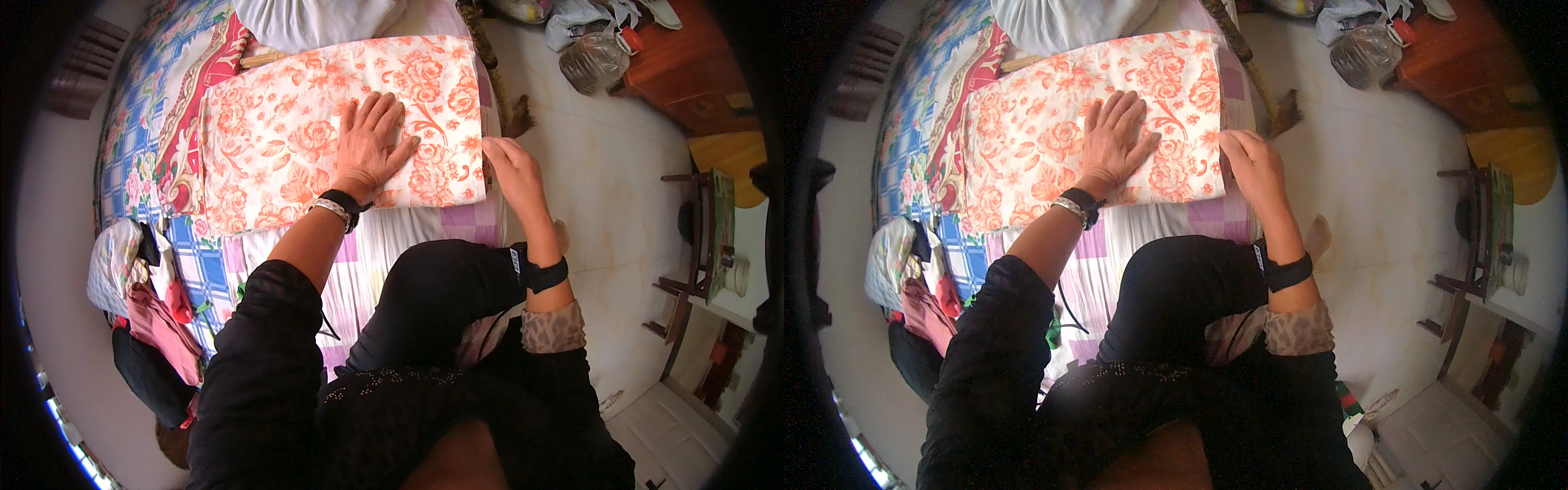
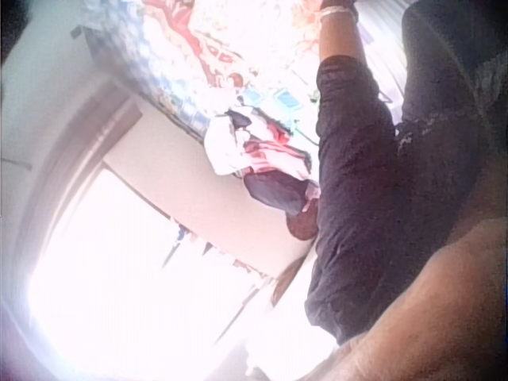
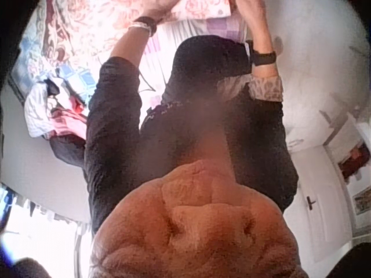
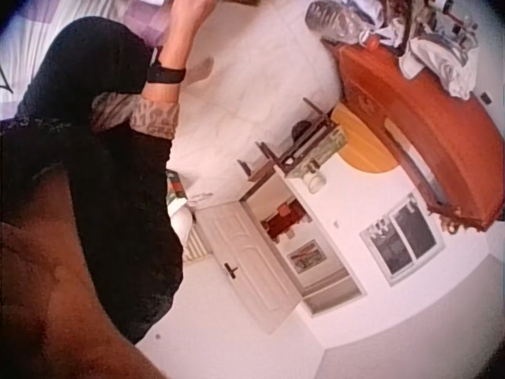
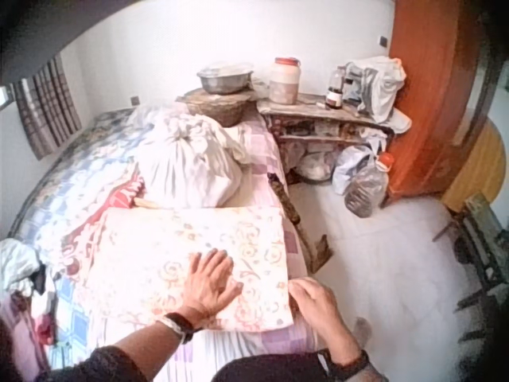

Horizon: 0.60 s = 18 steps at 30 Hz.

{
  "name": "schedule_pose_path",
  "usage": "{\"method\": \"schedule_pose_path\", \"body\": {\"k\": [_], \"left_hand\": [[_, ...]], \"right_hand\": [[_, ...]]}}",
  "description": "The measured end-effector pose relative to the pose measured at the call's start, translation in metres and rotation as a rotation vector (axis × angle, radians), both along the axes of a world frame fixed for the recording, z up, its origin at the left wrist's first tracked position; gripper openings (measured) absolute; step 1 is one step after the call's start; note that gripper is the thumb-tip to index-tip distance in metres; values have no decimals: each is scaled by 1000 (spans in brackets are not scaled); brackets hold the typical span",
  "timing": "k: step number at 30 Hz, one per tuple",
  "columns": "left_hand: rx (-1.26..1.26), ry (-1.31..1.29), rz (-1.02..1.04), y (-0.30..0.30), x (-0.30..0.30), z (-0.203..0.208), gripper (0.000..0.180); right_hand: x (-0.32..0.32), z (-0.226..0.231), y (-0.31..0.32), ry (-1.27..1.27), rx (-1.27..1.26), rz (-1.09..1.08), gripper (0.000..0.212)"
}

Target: The person folds a floral-patterned cloth on a bed. They smooth the fabric, fold it in half multiple times, and adjust the edges to create a neat rectangular bundle.

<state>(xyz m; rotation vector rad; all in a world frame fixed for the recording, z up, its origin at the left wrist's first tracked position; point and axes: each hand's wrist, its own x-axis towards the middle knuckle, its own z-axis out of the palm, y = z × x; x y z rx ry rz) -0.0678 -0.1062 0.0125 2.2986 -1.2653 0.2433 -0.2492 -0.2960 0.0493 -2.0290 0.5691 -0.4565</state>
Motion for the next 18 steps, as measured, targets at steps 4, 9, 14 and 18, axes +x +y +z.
{"method": "schedule_pose_path", "body": {"k": [4, 9, 14, 18], "left_hand": [[0, -3, 1, -1, 0, 0, 64], [-13, 14, -7, 1, 0, 1, 63], [-11, 16, -3, 2, 0, 1, 63], [-4, 1, -1, 1, 1, 0, 64]], "right_hand": [[18, -3, -5, 163, 385, -80, 34], [24, -7, -11, 153, 320, -84, 31], [21, -10, -9, 92, 513, -140, 21], [17, -19, -7, 42, 433, -163, 20]]}}
